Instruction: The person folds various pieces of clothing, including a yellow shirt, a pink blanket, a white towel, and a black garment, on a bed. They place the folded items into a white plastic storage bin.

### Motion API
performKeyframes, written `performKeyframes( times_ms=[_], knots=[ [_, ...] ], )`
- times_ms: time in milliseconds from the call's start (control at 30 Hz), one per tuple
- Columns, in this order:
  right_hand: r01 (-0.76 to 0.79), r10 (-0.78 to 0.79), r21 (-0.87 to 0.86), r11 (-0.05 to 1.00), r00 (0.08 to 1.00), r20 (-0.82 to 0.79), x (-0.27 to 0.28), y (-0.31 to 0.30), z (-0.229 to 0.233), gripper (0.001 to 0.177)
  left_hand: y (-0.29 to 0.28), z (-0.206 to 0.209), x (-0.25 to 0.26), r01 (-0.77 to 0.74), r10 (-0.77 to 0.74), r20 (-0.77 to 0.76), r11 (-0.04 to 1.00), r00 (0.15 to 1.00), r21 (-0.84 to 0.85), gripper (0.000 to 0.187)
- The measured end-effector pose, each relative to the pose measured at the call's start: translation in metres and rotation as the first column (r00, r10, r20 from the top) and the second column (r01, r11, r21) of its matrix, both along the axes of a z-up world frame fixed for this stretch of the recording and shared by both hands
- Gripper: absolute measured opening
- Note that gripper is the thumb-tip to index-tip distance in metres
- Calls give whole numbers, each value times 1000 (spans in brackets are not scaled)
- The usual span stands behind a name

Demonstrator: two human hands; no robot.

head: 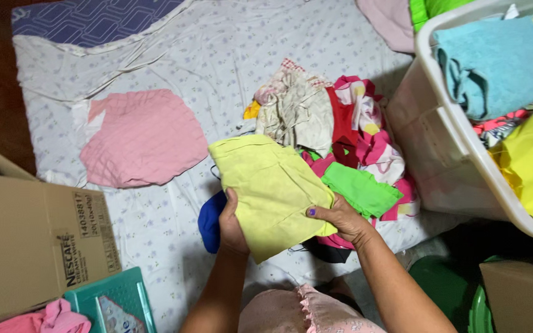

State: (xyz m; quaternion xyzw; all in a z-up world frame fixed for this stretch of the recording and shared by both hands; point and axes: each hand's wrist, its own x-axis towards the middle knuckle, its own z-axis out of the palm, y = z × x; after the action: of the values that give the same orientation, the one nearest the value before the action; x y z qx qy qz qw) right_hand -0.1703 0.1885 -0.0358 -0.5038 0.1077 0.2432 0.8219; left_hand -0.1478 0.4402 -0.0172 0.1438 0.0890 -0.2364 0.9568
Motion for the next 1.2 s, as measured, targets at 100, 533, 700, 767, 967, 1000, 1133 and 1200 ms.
performKeyframes(
  times_ms=[100, 533, 700, 767, 967, 1000, 1133, 1200],
  knots=[
    [-32, 32, -10, 999, 999, 9, -1, -10, -2, 56, 1, 3, -1, 34, -34, 41, 999, 999, -5, 75],
    [226, -223, 75, 971, 974, -50, 8, -7, 3, 44, -44, -30, 18, -174, -219, 365, 593, 905, 786, 88],
    [333, -326, 37, 942, 936, -130, 11, 12, 1, 45, -77, 19, -7, 14, -619, 266, 409, 739, 912, 95],
    [377, -361, 45, 925, 911, -202, 6, 15, -2, 53, -78, 30, -14, 8, -666, 48, 80, 744, 997, 100],
    [325, -305, 104, 940, 937, -171, -3, 13, -7, 54, -83, -20, -19, -58, -532, 187, 250, 826, 967, 71],
    [292, -280, 103, 951, 953, -120, -4, 9, -6, 51, -81, -35, -15, -24, -424, 209, 401, 881, 916, 65],
    [305, -300, 74, 950, 951, -70, -13, -22, 9, 47, -40, -74, 15, 17, -2, -48, 948, 999, 319, 51],
    [395, -388, 102, 913, 918, -80, -18, -45, 16, 46, -1, -81, 26, -131, 208, -220, 938, 953, 320, 53]
  ],
)
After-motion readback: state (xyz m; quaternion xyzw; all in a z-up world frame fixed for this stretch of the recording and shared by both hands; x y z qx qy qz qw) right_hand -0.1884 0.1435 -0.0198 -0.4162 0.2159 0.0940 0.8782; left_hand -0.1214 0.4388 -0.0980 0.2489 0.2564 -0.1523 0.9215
